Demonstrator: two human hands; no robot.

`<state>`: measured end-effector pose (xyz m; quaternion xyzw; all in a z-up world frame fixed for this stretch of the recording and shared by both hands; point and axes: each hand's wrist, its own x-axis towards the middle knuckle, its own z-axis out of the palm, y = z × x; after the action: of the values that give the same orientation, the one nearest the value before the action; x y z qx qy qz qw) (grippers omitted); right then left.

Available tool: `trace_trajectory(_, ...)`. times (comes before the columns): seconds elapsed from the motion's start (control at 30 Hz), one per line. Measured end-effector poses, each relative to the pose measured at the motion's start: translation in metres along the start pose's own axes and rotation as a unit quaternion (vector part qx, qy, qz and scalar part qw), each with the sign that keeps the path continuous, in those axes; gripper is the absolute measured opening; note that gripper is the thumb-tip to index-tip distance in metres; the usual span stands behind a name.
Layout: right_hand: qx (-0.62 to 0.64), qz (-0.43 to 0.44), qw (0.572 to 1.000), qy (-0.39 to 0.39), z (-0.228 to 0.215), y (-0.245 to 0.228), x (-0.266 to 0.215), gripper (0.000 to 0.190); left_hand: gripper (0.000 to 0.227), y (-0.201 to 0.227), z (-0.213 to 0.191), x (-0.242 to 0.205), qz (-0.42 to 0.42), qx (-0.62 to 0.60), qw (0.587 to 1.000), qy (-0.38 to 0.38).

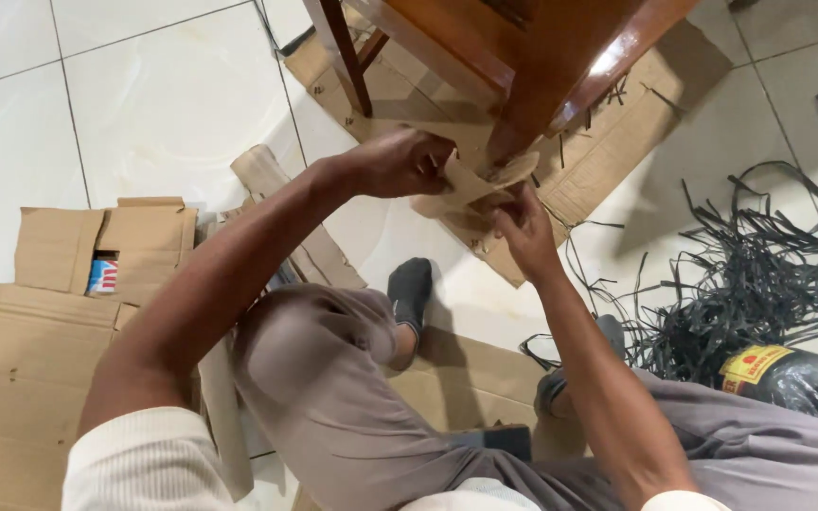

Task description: The person wraps chair legs with cardboard and secures them with plastic ties.

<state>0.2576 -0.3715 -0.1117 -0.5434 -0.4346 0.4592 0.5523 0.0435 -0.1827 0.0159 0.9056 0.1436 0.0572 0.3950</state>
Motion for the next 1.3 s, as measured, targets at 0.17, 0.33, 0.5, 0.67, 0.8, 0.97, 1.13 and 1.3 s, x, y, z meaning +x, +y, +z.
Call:
trace_trajectory(0.17, 0.069, -0.073, 0.995, 0.025, -0.001, -0.024, -0.004, 0.053, 0.037, 0.035, -0.009, 0.031, 0.001, 0.003, 0.998, -0.058)
trace_trajectory(0.33, 0.061, -0.100, 0.988, 0.102, -0.014, -0.025, -0.003, 0.042, 0.042, -0.004, 0.034, 0.041, 0.005, -0.247, 0.968, 0.045)
trace_trajectory(0.5, -0.043, -0.044, 0.990, 0.126, 0.003, -0.028, 0.008, 0.051, 0.043, -0.003, 0.056, 0.035, -0.153, -0.222, 0.957, 0.108)
trace_trajectory(0.67, -0.134, -0.043, 0.982, 0.127, 0.003, 0.014, 0.017, 0.053, 0.055, -0.019, 0.076, 0.042, -0.131, -0.126, 0.966, 0.184)
trace_trajectory(0.8, -0.236, -0.076, 0.952, 0.178, 0.020, -0.006, 0.015, 0.051, 0.063, -0.022, 0.090, 0.051, -0.067, -0.124, 0.964, 0.225)
trace_trajectory(0.97, -0.336, -0.146, 0.899, 0.241, 0.024, 0.015, 0.015, 0.046, 0.068, -0.019, 0.096, 0.051, -0.094, -0.086, 0.971, 0.200)
trace_trajectory(1.13, -0.365, -0.156, 0.897, 0.194, 0.030, -0.014, 0.020, 0.037, 0.065, -0.016, 0.098, 0.051, -0.063, -0.113, 0.971, 0.203)
trace_trajectory(1.3, -0.368, -0.117, 0.906, 0.174, 0.018, -0.007, 0.027, 0.032, 0.061, -0.015, 0.095, 0.048, -0.067, -0.127, 0.971, 0.189)
